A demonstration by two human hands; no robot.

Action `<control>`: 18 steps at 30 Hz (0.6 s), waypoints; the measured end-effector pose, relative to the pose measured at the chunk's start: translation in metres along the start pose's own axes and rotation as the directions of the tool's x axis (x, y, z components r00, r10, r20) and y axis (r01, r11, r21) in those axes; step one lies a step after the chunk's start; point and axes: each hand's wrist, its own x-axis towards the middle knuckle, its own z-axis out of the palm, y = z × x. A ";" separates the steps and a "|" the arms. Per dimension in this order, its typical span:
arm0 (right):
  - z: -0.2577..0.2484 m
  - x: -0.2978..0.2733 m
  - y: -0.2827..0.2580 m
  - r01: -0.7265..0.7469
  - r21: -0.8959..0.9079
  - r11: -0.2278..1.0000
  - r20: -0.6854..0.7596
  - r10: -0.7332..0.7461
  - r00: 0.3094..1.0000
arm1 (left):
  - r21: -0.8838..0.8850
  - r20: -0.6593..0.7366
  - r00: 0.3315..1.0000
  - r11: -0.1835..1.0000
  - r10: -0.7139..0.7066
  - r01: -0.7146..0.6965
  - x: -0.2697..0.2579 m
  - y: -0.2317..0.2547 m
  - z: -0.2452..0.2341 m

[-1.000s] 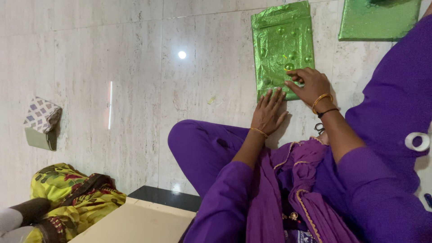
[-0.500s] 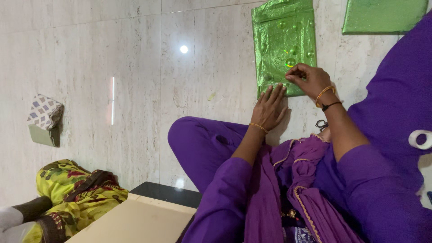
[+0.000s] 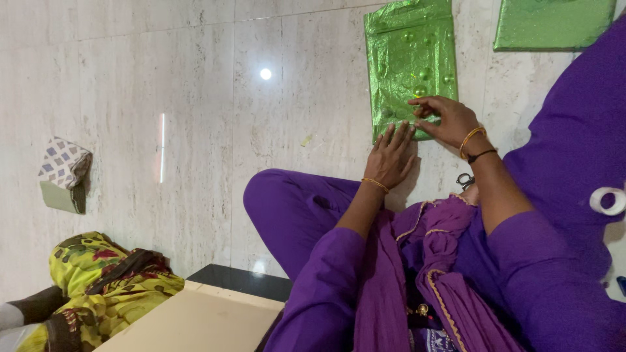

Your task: The person wraps a rectangular object with green metallic paper while sitting on the floor. They fold the paper edges, smooth the surface, and apply clear adhesive tape to secure the folds.

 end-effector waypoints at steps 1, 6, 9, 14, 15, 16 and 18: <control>0.000 -0.001 -0.001 0.032 -0.029 0.999 0.006 -0.031 0.999 | 0.013 0.010 1.000 1.000 -0.002 0.002 0.000 0.000 0.000; 0.009 -0.002 -0.007 -0.056 -0.144 0.988 -0.080 0.044 0.996 | 0.027 0.019 1.000 1.000 -0.008 0.007 0.001 0.001 0.001; 0.014 0.001 -0.007 -0.080 -0.174 0.981 -0.114 0.061 0.992 | 0.029 0.002 1.000 1.000 -0.004 0.004 0.001 0.002 0.001; 0.016 0.007 -0.002 -0.048 -0.178 0.983 -0.233 0.006 0.973 | 0.053 0.004 1.000 0.999 0.006 -0.006 -0.001 0.002 -0.001; 0.017 0.007 -0.001 -0.061 -0.188 0.980 -0.230 0.016 0.973 | 0.038 0.000 1.000 0.999 0.006 -0.006 -0.001 0.002 -0.001; 0.017 0.008 0.001 -0.073 -0.199 0.977 -0.227 0.027 0.973 | 0.022 -0.004 1.000 1.000 0.006 -0.006 -0.001 0.002 -0.001; 0.018 0.015 0.005 -0.152 -0.190 0.970 -0.238 0.104 0.966 | 0.014 -0.004 1.000 1.000 0.006 -0.006 -0.001 0.003 -0.002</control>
